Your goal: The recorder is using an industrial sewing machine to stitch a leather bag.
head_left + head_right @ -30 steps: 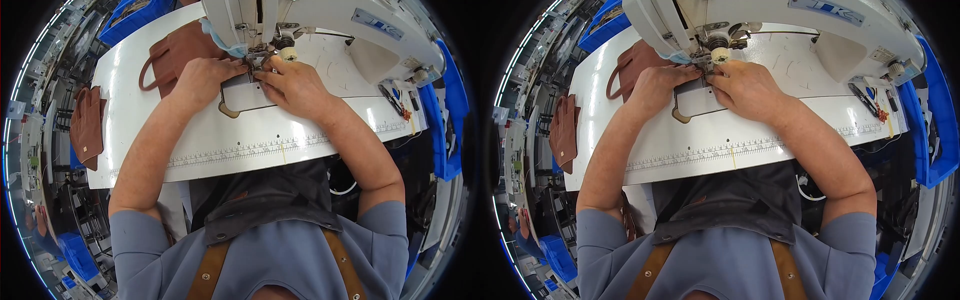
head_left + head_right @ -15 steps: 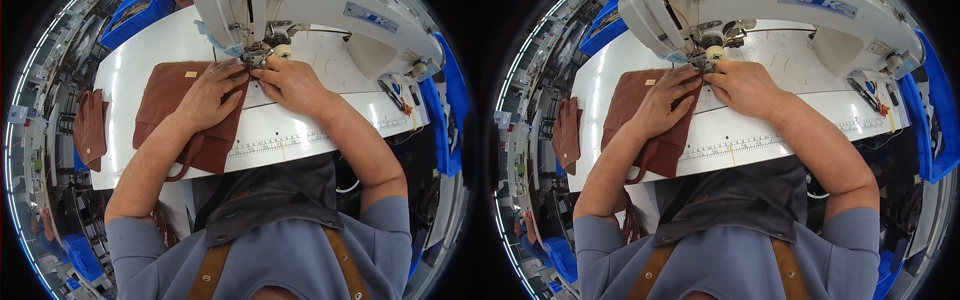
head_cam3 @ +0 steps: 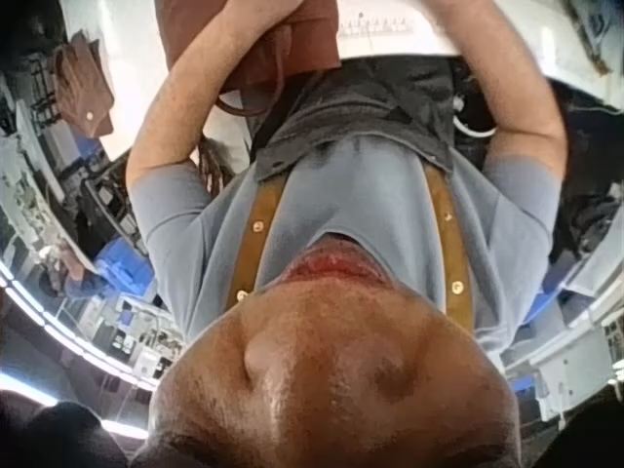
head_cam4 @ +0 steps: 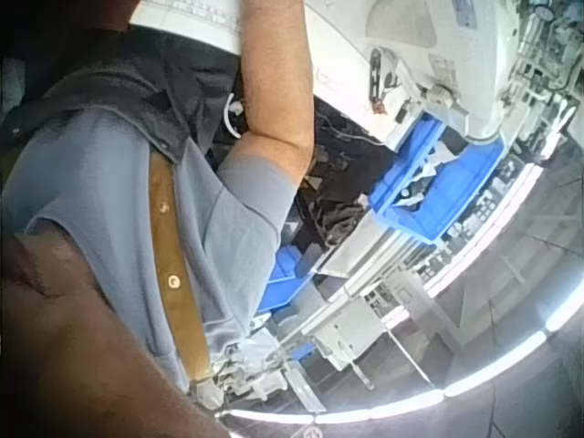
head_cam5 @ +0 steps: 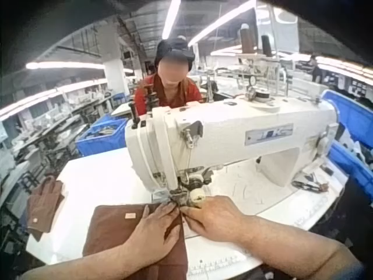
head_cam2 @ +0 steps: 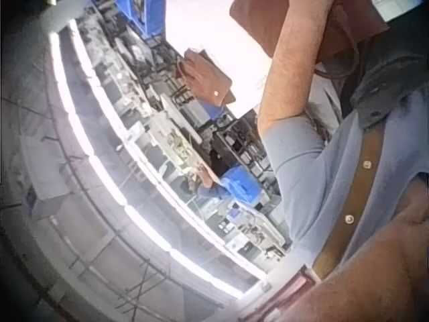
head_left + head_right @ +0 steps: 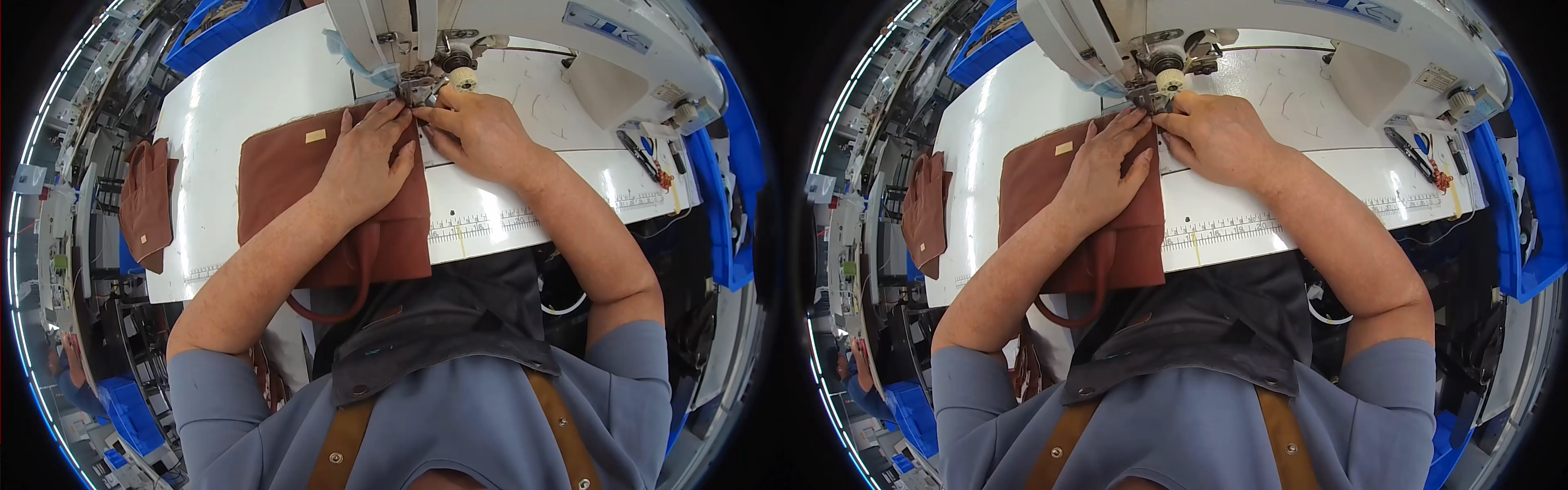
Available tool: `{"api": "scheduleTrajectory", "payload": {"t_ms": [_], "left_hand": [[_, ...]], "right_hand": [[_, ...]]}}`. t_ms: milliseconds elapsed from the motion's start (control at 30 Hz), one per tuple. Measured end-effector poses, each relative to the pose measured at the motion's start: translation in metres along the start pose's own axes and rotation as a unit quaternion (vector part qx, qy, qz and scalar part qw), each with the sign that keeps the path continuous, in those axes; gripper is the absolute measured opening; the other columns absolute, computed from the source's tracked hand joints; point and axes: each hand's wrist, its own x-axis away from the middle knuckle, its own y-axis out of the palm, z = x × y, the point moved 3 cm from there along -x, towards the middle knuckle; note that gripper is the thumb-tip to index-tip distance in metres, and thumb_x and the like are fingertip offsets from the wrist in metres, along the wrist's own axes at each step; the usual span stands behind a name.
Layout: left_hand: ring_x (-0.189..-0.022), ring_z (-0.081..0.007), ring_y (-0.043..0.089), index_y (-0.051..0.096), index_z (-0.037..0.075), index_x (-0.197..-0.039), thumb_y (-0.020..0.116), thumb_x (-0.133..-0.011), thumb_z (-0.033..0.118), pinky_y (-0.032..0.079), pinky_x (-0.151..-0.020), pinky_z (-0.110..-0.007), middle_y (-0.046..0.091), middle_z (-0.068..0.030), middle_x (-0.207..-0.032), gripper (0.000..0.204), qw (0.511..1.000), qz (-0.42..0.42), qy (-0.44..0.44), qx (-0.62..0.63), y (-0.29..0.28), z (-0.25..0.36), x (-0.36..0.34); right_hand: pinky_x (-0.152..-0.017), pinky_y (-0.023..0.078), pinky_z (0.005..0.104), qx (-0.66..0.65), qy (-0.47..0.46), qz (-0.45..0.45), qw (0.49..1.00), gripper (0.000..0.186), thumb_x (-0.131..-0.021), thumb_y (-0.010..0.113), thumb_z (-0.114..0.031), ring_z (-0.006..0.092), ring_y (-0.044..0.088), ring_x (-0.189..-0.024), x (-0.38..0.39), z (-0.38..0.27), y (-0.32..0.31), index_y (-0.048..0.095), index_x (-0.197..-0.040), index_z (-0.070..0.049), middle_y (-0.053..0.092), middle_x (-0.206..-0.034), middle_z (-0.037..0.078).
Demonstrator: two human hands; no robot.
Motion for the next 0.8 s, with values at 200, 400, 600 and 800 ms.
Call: {"api": "scheduleTrajectory", "payload": {"t_ms": [200,400,600,800], "left_hand": [[-0.146,-0.0331,0.043,0.059,0.002,-0.139,0.065,-0.097,0.029,0.028,-0.121,-0.061,0.054,-0.0167,-0.149,0.050,0.990,0.021,0.052,-0.131,-0.015,0.013,0.012],[-0.139,-0.0304,0.052,0.067,0.004,-0.131,0.071,-0.094,0.027,0.031,-0.121,-0.055,0.062,-0.0128,-0.139,0.044,0.990,-0.075,0.062,0.106,-0.028,0.032,0.062],[-0.134,-0.0305,0.056,0.072,0.008,-0.126,0.065,-0.092,0.011,0.035,-0.120,-0.054,0.063,-0.0115,-0.138,0.034,0.992,-0.058,0.079,0.079,-0.033,0.018,0.045],[-0.126,-0.0296,0.063,0.078,0.007,-0.113,0.067,-0.090,0.009,0.039,-0.118,-0.051,0.069,-0.0103,-0.130,0.026,0.990,-0.016,0.094,0.102,-0.028,-0.008,0.019]], "right_hand": [[-0.071,0.056,0.0422,-0.031,-0.023,0.030,0.999,0.023,-0.087,0.070,-0.021,0.0286,0.068,-0.085,0.002,0.001,-0.002,0.076,-0.107,-0.010,0.067,-0.095,0.006],[-0.080,0.057,0.0396,-0.071,-0.058,0.028,0.995,0.024,-0.088,0.073,-0.022,0.0275,0.069,-0.096,0.003,-0.004,-0.006,0.076,-0.106,-0.008,0.071,-0.109,0.005],[-0.086,0.056,0.0396,-0.052,-0.051,-0.006,0.997,0.026,-0.087,0.074,-0.020,0.0273,0.069,-0.103,0.004,-0.008,-0.006,0.074,-0.110,-0.007,0.072,-0.117,0.006],[-0.086,0.057,0.0403,-0.050,-0.047,-0.008,0.998,0.027,-0.086,0.071,-0.018,0.0271,0.070,-0.102,0.004,-0.008,-0.003,0.074,-0.110,-0.007,0.072,-0.116,0.005]]}}
